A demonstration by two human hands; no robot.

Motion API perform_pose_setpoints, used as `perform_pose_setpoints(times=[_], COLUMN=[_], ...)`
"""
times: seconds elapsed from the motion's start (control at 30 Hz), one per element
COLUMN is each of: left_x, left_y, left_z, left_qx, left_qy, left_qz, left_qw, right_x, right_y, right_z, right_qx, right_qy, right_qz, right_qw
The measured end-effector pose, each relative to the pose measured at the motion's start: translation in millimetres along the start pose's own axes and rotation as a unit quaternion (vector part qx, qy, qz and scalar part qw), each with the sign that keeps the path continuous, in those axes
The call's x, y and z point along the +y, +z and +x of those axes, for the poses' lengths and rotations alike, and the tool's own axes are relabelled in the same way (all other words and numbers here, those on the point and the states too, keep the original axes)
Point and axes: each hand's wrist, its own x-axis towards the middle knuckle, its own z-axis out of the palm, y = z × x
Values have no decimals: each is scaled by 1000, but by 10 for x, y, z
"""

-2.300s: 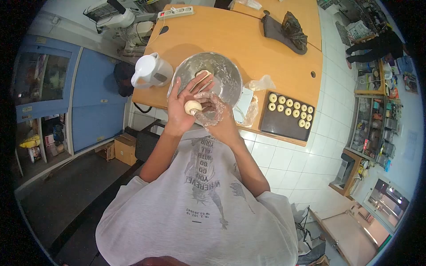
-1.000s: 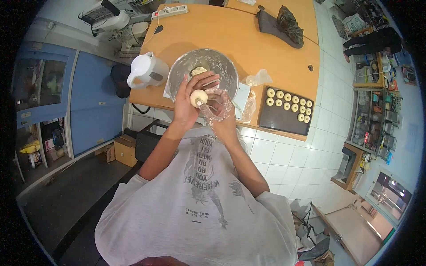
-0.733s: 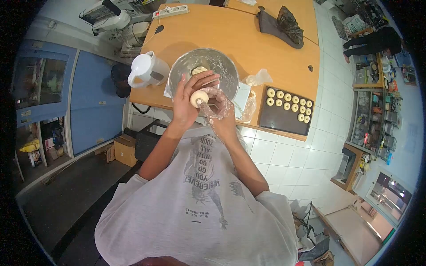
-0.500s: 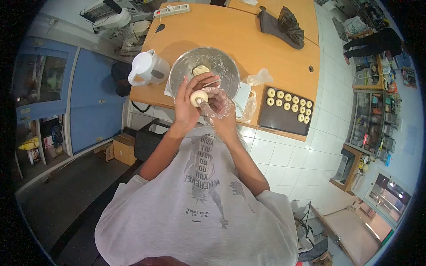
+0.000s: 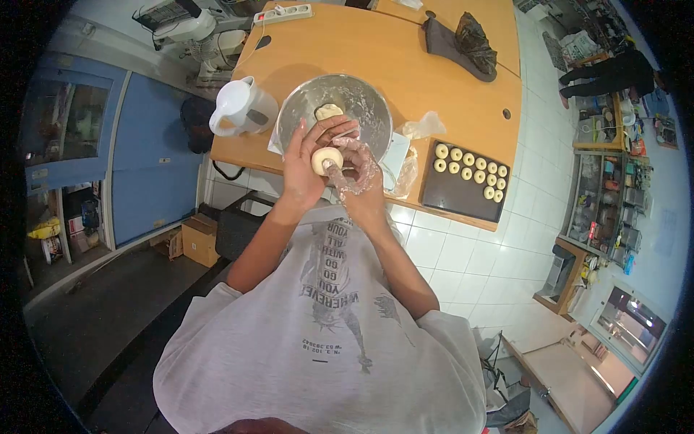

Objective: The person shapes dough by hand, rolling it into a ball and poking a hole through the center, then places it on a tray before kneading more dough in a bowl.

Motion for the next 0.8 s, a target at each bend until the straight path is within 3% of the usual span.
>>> perform_pose_setpoints(times=[0.33, 0.5, 0.8], left_x=[-62, -6, 25], left_y=[39, -61, -12], left_z=[-109, -25, -62], left_qx=[41, 62, 15], left_qy=[34, 39, 38], left_qz=[-5, 22, 27], left_qw=[999, 997, 999], right_x=[78, -81, -59], right_y=[36, 28, 72], right_z=[-37, -53, -38], right_qx=[-16, -43, -9], right_qy=[-30, 32, 16], right_qz=[-47, -18, 116], right_qw=[998, 998, 993])
